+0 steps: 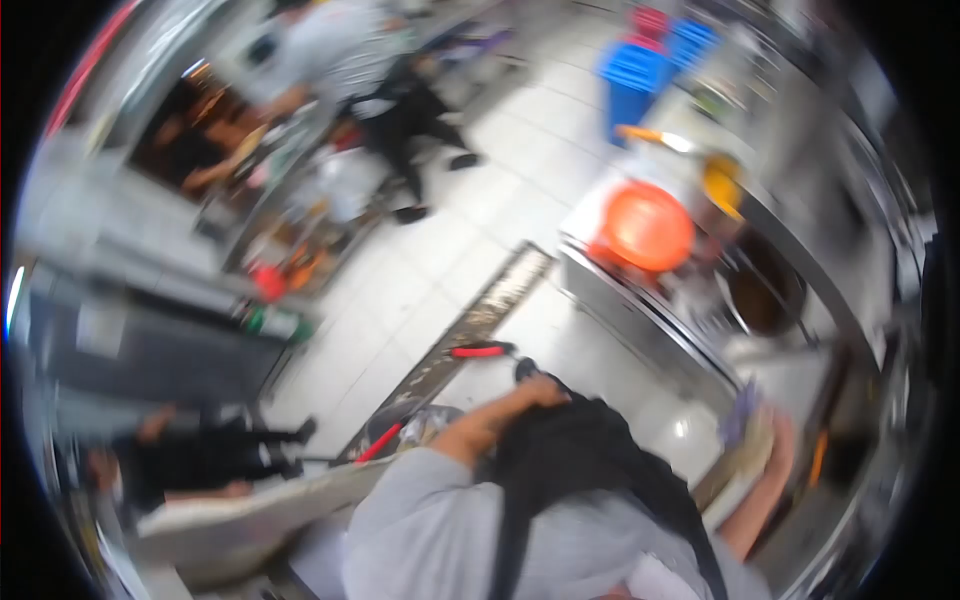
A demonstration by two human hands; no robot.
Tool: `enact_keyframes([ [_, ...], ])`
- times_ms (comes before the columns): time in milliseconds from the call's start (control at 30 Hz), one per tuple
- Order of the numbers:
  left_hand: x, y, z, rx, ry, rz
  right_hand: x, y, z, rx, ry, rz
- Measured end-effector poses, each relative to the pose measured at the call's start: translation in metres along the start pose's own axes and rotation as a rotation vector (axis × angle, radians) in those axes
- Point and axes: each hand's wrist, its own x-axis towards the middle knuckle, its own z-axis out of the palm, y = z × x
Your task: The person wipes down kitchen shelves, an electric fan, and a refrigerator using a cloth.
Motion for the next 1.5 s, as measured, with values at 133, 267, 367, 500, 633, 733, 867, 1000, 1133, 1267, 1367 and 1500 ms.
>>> enact_keyframes([
  [133, -0.045, 0.011, -0.038, -0.170, -0.135, -0.002, 0.001, 0.023, 0.056, 0.044, -0.292, 0.370],
  [267, -0.048, 0.001, -0.035, -0.236, -0.230, -0.019, 0.049, 0.039, 0.148, -0.052, -0.424, 0.522],
  [367, -0.052, -0.020, -0.032, -0.157, -0.165, -0.015, 0.081, 0.051, 0.219, -0.212, -0.533, 0.516],
  [500, -0.094, -0.085, -0.058, -0.246, -0.104, -0.019, 0.125, 0.066, 0.307, -0.461, -0.765, 0.472],
  [633, -0.102, -0.166, -0.063, -0.729, -0.092, -0.037, 0.157, 0.088, 0.396, -0.641, -0.922, 0.299],
  [733, -0.102, -0.279, -0.118, -2.497, 0.326, 0.271, 0.180, 0.088, 0.458, -0.790, -0.903, 0.075],
  [867, -0.187, -0.291, -0.259, -2.601, 0.922, 0.919, 0.174, 0.063, 0.546, -0.596, -0.740, 0.108],
  [1000, -0.193, -0.292, -0.309, -2.557, 0.936, 0.996, 0.181, 0.052, 0.607, -0.780, -0.663, -0.167],
  [1133, -0.164, -0.291, -0.318, -2.595, 0.896, 0.933, 0.172, 0.075, 0.651, -0.823, -0.725, -0.539],
  [1267, -0.137, -0.286, -0.325, -2.591, 0.881, 0.768, 0.184, 0.144, 0.667, -0.788, -1.020, -1.105],
  [1367, -0.168, -0.313, -0.305, -2.505, 1.199, 0.454, 0.257, 0.192, 0.618, -1.274, -0.831, -0.603],
  [1500, -0.190, -0.348, -0.250, -2.267, 1.415, 0.196, 0.268, 0.165, 0.560, -1.266, -0.742, -0.442],
])
